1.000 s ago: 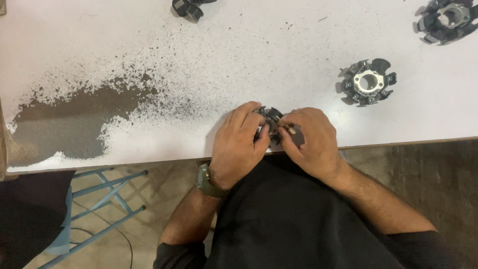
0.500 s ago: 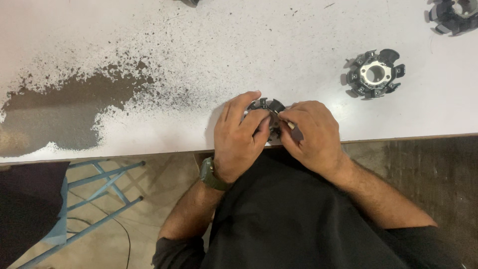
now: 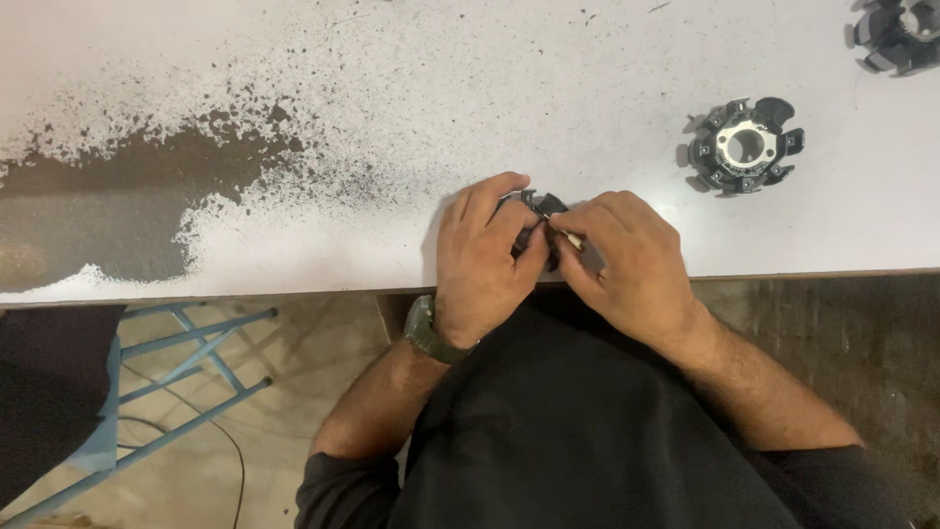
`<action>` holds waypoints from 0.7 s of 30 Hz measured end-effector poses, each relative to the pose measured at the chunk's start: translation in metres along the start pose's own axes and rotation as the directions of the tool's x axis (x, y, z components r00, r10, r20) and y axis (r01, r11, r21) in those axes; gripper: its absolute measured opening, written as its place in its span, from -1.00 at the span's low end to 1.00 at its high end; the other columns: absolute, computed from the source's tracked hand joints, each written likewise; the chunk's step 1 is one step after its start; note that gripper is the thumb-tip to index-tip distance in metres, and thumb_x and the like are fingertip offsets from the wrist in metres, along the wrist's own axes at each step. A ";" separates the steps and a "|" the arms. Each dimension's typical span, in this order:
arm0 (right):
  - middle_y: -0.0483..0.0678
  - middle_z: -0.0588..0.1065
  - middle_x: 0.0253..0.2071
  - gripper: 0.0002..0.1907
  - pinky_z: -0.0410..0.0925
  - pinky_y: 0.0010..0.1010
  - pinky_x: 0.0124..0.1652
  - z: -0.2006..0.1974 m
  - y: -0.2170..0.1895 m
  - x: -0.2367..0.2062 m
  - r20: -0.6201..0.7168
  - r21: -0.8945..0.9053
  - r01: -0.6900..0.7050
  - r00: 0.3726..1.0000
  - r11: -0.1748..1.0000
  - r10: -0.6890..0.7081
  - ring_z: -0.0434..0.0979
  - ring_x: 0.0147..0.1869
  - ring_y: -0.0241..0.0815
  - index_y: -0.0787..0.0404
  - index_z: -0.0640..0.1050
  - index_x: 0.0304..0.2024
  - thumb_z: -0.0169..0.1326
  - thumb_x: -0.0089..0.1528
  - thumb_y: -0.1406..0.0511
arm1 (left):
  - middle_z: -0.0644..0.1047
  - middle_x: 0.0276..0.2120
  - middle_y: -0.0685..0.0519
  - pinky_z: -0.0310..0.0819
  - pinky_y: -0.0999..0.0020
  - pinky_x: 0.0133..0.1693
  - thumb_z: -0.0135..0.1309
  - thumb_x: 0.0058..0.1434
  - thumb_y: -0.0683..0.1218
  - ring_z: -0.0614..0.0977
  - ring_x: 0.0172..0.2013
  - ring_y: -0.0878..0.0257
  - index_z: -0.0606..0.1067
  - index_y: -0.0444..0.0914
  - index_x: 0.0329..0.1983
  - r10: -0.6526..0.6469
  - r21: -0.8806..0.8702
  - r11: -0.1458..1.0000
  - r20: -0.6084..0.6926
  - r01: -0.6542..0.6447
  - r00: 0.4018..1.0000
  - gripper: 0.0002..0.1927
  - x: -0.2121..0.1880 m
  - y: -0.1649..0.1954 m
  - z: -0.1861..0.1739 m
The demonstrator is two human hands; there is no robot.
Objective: The person sits at a white worktable and assembles small black plastic housings one at a time, using a small hand tool to press and seat a small insert into each housing. Finished assemblies are set aside on the table, and the person picks up the next unassembled housing.
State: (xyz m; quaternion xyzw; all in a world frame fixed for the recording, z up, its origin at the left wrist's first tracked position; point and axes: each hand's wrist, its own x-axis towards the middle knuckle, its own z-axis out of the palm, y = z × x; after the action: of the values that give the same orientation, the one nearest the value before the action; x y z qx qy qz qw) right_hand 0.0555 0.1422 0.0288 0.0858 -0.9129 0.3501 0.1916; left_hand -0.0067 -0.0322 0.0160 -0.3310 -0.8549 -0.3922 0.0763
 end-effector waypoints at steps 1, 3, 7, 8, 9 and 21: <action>-0.04 0.55 -0.24 -0.76 0.41 -0.25 -0.22 0.001 0.000 -0.001 -0.010 0.012 0.001 1.000 1.000 -0.001 0.56 -0.17 -0.05 0.24 0.57 -0.11 0.27 0.17 0.46 | 0.51 0.12 -0.04 0.38 0.00 0.14 0.23 0.18 -0.19 0.52 0.09 -0.02 0.50 -0.25 -0.26 0.003 0.018 1.000 -0.011 -0.003 1.000 -0.87 0.000 -0.001 0.002; -0.05 0.56 -0.23 -0.75 0.42 -0.26 -0.21 0.001 0.001 -0.003 -0.028 0.034 -0.001 1.000 0.999 0.002 0.57 -0.16 -0.06 0.25 0.57 -0.09 0.27 0.20 0.47 | 0.51 0.12 -0.03 0.36 -0.02 0.17 0.19 0.19 -0.20 0.53 0.09 -0.01 0.47 -0.27 -0.26 0.009 0.049 0.999 -0.029 -0.008 1.000 -0.87 -0.001 -0.001 0.006; -0.02 0.57 -0.18 -0.73 0.42 -0.27 -0.19 0.003 0.003 -0.008 -0.055 0.030 0.028 0.998 0.999 -0.026 0.59 -0.14 -0.05 0.26 0.55 -0.08 0.29 0.19 0.47 | 0.49 0.10 -0.06 0.34 -0.04 0.15 0.16 0.11 -0.22 0.52 0.07 -0.03 0.43 -0.29 -0.30 0.015 0.074 0.997 -0.035 -0.012 0.999 -0.85 -0.003 -0.003 0.011; -0.02 0.57 -0.17 -0.73 0.43 -0.28 -0.18 0.004 0.004 -0.008 -0.064 0.025 0.041 0.997 0.999 -0.040 0.59 -0.12 -0.05 0.26 0.55 -0.07 0.30 0.20 0.47 | 0.49 0.10 -0.07 0.34 -0.04 0.15 0.16 0.10 -0.23 0.52 0.07 -0.04 0.43 -0.29 -0.30 0.018 0.074 0.997 -0.037 -0.016 0.999 -0.85 -0.003 -0.004 0.013; -0.02 0.57 -0.15 -0.72 0.44 -0.28 -0.16 0.005 0.004 -0.009 -0.074 0.019 0.055 0.996 0.998 -0.053 0.60 -0.10 -0.04 0.26 0.54 -0.07 0.31 0.20 0.47 | 0.49 0.10 -0.07 0.34 -0.04 0.15 0.15 0.09 -0.23 0.52 0.08 -0.04 0.42 -0.29 -0.30 0.023 0.073 0.997 -0.039 -0.020 0.999 -0.84 -0.004 -0.005 0.013; -0.01 0.53 -0.24 -0.69 0.43 -0.24 -0.26 0.005 -0.003 -0.007 0.044 -0.150 0.065 0.997 0.987 -0.059 0.55 -0.18 -0.03 0.24 0.59 -0.07 0.30 0.14 0.47 | 0.48 0.16 -0.09 0.35 -0.04 0.21 0.16 0.11 -0.24 0.51 0.15 -0.07 0.39 -0.28 -0.31 0.045 0.013 0.999 -0.066 -0.044 0.997 -0.83 -0.008 -0.006 0.011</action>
State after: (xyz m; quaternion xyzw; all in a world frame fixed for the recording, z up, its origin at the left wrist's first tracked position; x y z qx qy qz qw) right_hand 0.0616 0.1365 0.0243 0.1060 -0.9373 0.2718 0.1905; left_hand -0.0033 -0.0315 0.0017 -0.3362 -0.8466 -0.3962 0.1153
